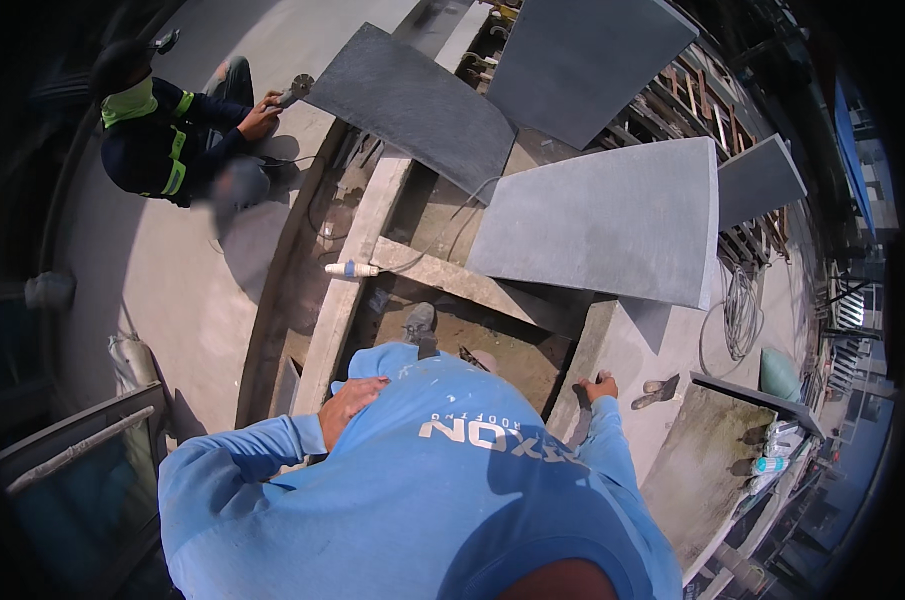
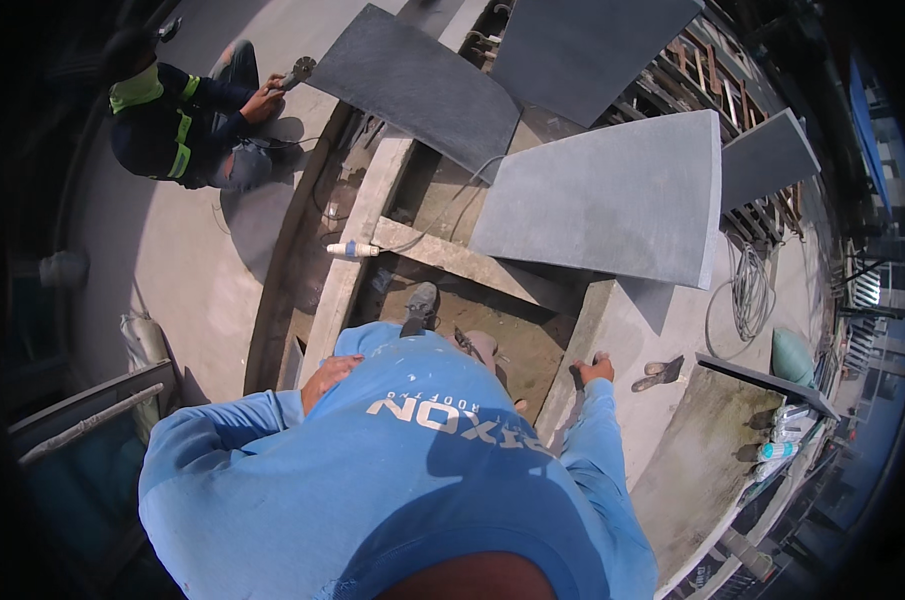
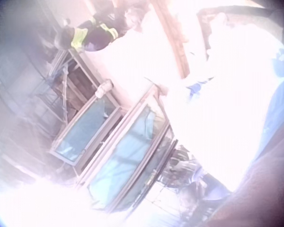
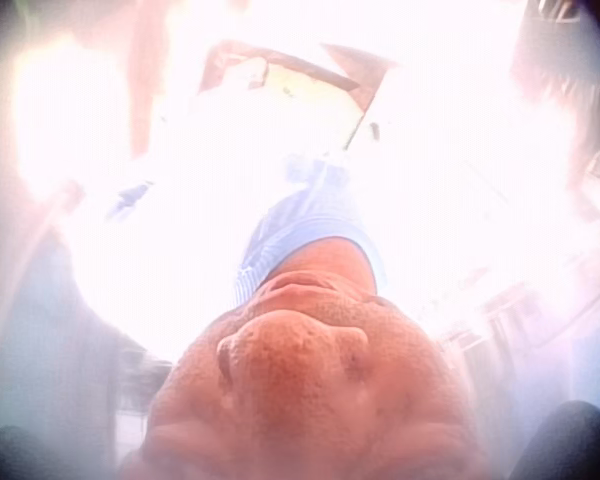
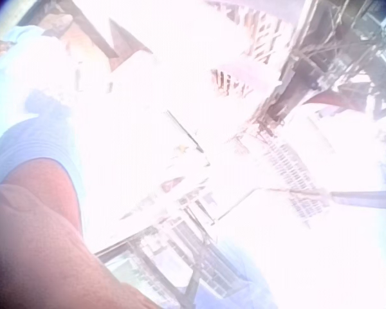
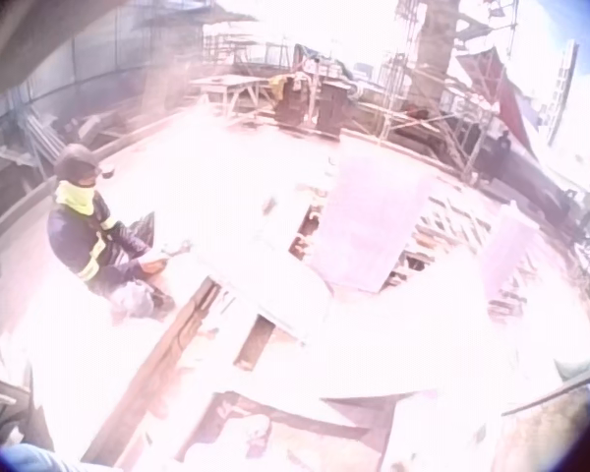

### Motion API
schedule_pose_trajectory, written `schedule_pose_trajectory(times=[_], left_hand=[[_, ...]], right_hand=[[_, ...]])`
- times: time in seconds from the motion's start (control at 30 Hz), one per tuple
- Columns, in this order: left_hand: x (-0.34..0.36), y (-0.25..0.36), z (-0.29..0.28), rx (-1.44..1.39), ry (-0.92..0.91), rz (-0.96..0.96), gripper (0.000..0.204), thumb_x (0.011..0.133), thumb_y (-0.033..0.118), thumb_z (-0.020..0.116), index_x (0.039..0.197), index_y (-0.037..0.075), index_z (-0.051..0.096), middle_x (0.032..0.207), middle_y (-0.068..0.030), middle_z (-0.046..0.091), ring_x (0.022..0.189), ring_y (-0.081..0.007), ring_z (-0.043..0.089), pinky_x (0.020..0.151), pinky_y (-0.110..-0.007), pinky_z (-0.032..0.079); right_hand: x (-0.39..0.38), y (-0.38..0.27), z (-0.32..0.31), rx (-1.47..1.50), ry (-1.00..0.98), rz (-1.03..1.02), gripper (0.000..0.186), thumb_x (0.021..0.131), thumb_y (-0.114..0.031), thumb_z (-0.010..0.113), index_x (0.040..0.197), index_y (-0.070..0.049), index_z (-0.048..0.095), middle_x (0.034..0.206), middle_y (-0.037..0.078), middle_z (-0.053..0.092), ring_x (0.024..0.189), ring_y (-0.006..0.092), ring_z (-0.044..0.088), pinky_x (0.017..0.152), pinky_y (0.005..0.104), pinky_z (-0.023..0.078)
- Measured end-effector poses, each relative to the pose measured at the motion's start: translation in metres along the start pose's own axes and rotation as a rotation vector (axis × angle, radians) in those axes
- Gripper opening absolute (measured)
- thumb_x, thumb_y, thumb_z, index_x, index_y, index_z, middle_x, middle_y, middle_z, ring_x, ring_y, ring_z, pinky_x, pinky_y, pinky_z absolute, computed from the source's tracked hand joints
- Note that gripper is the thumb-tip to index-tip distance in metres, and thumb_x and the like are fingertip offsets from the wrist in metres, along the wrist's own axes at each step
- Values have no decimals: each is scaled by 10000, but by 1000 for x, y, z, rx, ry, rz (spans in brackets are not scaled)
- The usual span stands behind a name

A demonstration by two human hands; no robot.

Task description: The person measures and marks a stone tile with a tape measure and marker, then applies mortar to the surface with a trowel and places the tile on the prepared area. Another worker is visible nearby.

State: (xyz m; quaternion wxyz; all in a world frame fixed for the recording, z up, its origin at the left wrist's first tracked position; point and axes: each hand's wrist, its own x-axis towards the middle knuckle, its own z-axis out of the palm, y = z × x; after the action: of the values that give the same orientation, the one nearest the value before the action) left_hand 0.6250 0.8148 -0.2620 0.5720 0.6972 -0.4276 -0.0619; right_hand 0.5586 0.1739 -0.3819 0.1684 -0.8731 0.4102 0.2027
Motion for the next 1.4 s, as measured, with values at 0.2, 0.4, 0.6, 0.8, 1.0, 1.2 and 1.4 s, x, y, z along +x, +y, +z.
schedule_pose_trajectory(times=[0.2,0.4,0.6,0.8,1.0,1.2,1.4], left_hand=[[-2,-3,-2,4,-26,2,785,901,318,681,1522,101,252,1426,-240,429,1315,-451,479,1061,-538,391],[1,-2,-3,0,-34,-12,771,909,304,670,1522,93,251,1423,-244,429,1315,-454,479,1045,-542,404],[-5,-12,-5,-26,-74,23,759,909,313,674,1516,94,276,1428,-258,428,1314,-455,482,1037,-540,410],[-3,-13,5,-116,40,9,704,968,507,519,1534,130,338,1362,-252,529,1283,-462,499,1062,-597,368],[1,-3,11,-49,93,-28,695,953,489,553,1504,106,372,1340,-241,539,1274,-451,503,1060,-609,373],[-16,-18,13,-85,44,12,681,951,457,561,1494,91,375,1349,-245,528,1228,-445,519,1063,-621,385],[-16,-15,9,-73,106,36,670,945,421,572,1494,90,377,1335,-257,534,1257,-439,513,1049,-634,397]], right_hand=[[-3,-5,0,-10,-16,3,899,685,-388,865,1373,85,531,1448,245,518,1381,323,479,1152,349,370],[0,3,5,-17,-38,-1,937,704,-416,839,1413,84,485,1492,241,468,1411,317,441,1170,344,344],[-12,-13,-1,-57,-33,-7,957,704,-417,833,1434,78,461,1535,237,410,1422,319,424,1173,340,341],[-20,-20,-10,-18,-57,16,947,712,-416,830,1434,74,464,1537,237,406,1424,318,420,1170,337,346],[-18,-15,-7,-46,-41,-7,949,713,-419,832,1435,73,462,1527,247,414,1419,324,425,1167,341,349],[-28,-27,-15,-31,-47,5,918,723,-399,838,1430,61,477,1509,239,446,1421,314,425,1171,349,348],[-27,-31,-9,-29,-65,-24,959,729,-398,837,1465,58,427,1534,235,412,1426,310,419,1177,347,341]])
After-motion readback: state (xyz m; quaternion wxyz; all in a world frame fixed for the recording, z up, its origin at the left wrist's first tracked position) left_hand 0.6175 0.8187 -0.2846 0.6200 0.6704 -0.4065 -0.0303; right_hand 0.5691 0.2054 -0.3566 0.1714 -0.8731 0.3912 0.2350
